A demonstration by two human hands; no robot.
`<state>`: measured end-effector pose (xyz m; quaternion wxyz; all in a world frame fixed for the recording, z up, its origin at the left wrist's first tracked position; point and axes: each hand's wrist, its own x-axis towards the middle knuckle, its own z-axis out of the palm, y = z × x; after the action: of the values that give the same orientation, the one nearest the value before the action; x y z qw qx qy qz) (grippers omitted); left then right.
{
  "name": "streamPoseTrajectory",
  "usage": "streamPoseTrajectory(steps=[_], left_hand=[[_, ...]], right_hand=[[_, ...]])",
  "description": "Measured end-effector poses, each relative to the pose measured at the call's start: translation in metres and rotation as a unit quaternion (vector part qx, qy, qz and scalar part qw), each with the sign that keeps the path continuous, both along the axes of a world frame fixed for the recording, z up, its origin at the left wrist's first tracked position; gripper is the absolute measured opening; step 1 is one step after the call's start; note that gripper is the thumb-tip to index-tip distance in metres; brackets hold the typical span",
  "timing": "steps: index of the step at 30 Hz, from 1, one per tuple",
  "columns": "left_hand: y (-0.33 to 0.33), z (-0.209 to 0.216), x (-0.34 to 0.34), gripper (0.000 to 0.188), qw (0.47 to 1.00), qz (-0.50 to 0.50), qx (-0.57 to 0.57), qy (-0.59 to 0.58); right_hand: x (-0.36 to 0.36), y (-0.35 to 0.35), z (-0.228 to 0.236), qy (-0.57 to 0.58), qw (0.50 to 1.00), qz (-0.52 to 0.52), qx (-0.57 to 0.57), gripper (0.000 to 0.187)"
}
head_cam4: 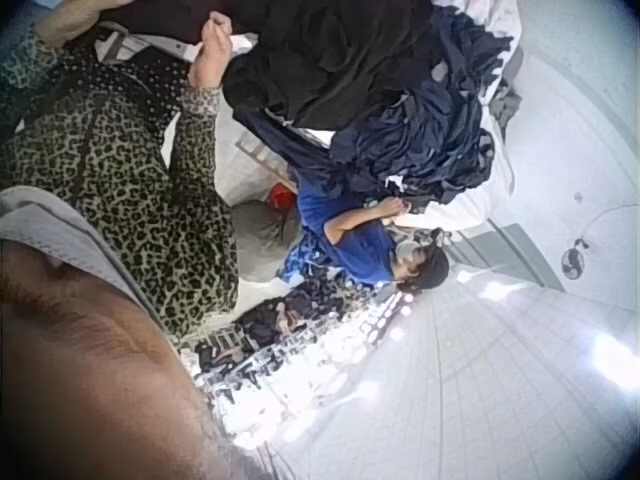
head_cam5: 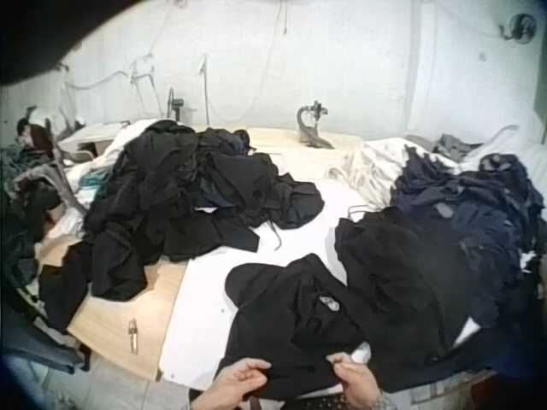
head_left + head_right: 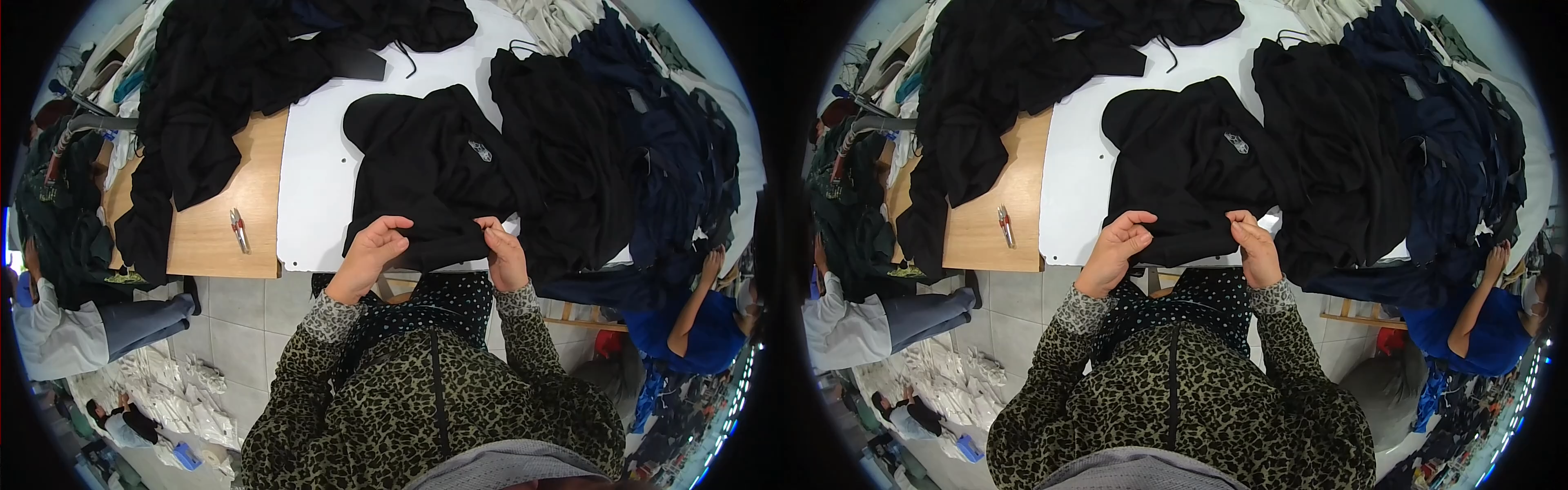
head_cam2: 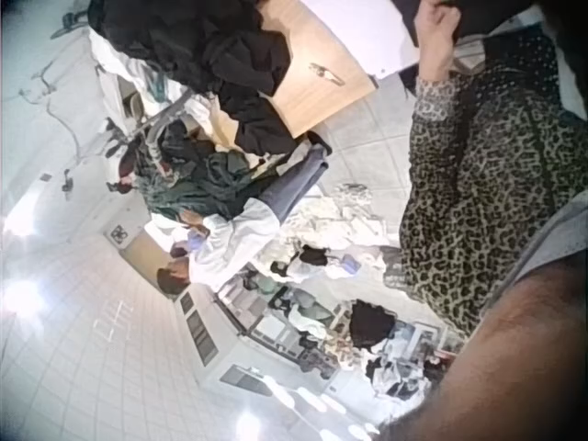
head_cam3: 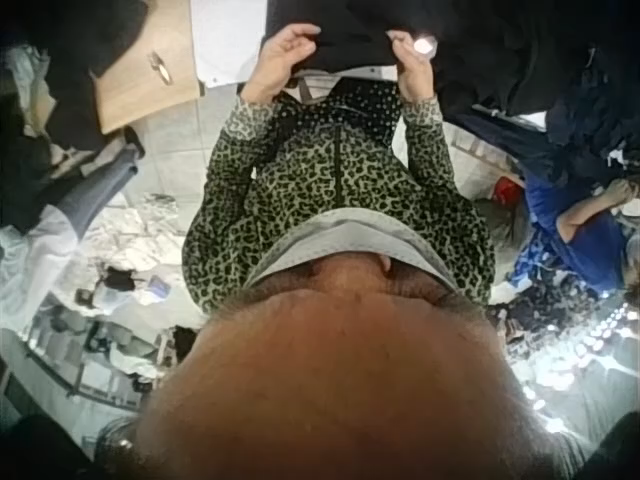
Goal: Inspecting black garments and using thread nippers to trim loose threads.
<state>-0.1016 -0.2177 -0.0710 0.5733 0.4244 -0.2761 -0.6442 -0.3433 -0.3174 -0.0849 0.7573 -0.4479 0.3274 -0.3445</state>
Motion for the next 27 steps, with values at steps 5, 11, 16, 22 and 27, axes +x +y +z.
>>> streamPoseTrajectory(steps=[5,11,16,22,27], left_hand=[[0.001,0.000,0.000,0.029,1.000,-0.005,0.005,-0.001],[0.003,0.007,0.002,0.035,0.999,-0.033,0.026,0.001],[0.004,0.011,0.009,0.046,0.996,-0.085,0.032,-0.012],[0.003,0.015,0.015,0.051,0.994,-0.092,0.048,0.021],[0.004,0.014,0.019,0.051,0.994,-0.080,0.055,0.058]], right_hand=[[0.002,0.001,0.004,-0.011,1.000,-0.006,0.021,0.026],[0.002,0.001,0.004,-0.031,0.998,-0.022,0.044,0.024],[-0.004,-0.001,0.001,-0.038,0.996,-0.041,0.066,0.023],[-0.002,-0.001,-0.006,0.018,0.996,-0.059,0.070,0.017],[0.029,0.008,0.020,0.291,0.882,-0.069,-0.363,0.021]])
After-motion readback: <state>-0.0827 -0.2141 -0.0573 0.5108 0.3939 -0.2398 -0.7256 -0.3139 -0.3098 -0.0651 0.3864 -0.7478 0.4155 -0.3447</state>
